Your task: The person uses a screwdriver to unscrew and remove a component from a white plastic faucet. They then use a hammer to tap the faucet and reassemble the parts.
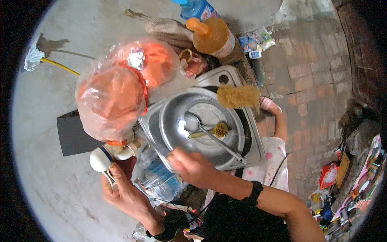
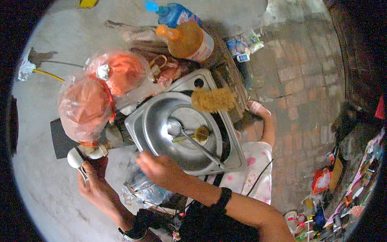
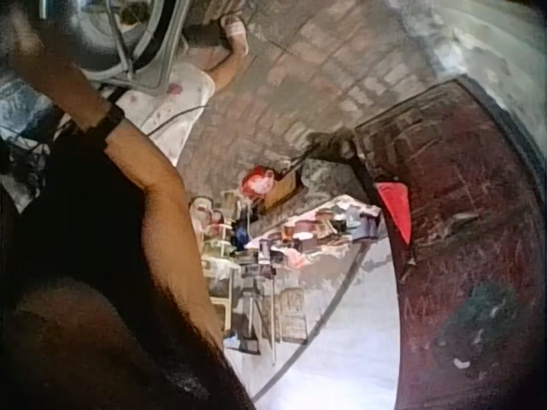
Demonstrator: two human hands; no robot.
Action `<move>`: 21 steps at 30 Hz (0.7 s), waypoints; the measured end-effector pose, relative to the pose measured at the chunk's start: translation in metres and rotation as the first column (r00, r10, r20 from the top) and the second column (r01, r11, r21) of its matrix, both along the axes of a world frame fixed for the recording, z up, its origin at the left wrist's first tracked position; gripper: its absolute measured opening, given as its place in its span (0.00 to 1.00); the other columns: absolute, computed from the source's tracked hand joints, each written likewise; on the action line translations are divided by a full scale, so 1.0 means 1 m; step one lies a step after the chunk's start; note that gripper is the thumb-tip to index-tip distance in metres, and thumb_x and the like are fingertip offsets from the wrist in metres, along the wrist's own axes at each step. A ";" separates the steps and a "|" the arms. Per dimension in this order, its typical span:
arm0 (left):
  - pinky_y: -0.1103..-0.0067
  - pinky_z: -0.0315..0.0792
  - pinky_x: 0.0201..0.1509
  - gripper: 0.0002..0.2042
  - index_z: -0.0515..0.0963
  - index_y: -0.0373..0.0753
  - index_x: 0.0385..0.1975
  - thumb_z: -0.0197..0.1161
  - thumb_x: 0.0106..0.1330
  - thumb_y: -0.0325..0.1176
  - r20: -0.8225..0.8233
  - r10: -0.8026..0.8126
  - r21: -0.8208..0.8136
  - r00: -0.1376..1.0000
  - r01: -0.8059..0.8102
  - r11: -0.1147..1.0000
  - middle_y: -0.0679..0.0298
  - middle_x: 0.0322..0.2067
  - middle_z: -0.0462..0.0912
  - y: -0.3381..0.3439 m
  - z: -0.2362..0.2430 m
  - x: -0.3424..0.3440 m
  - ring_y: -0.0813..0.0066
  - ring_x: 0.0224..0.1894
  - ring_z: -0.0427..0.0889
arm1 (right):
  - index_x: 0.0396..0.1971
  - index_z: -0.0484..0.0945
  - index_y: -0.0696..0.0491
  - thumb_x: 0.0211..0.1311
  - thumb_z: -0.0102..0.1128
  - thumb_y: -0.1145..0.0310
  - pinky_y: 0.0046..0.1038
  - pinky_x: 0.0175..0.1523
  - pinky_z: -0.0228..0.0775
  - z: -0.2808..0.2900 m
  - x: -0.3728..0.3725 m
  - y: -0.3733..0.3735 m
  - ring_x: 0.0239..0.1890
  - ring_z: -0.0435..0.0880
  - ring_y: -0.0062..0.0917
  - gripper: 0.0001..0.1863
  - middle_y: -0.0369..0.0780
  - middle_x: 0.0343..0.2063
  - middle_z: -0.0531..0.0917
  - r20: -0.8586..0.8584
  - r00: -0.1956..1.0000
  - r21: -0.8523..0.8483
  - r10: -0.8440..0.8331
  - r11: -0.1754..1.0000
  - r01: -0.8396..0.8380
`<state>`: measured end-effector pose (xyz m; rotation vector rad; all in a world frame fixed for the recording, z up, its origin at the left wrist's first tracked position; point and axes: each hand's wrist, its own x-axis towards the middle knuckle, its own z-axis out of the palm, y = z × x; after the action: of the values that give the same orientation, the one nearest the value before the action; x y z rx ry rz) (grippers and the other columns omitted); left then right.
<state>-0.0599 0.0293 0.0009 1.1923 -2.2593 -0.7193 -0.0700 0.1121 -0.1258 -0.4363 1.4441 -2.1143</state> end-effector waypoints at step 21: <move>0.71 0.79 0.45 0.22 0.71 0.25 0.50 0.55 0.70 0.41 -0.021 0.028 -0.003 0.999 -0.028 1.000 0.50 0.37 0.81 0.003 -0.001 -0.003 0.64 0.39 0.83 | 0.29 0.67 0.55 0.64 0.54 0.69 0.42 0.22 0.65 -0.015 0.007 -0.002 0.17 0.76 0.44 0.08 0.48 0.14 0.72 -0.166 0.985 -0.130 -0.054 0.991 0.032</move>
<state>-0.0628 0.0324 -0.0003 1.2064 -2.2216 -0.7139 -0.0633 0.1099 -0.1405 -0.6531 1.4275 -2.2582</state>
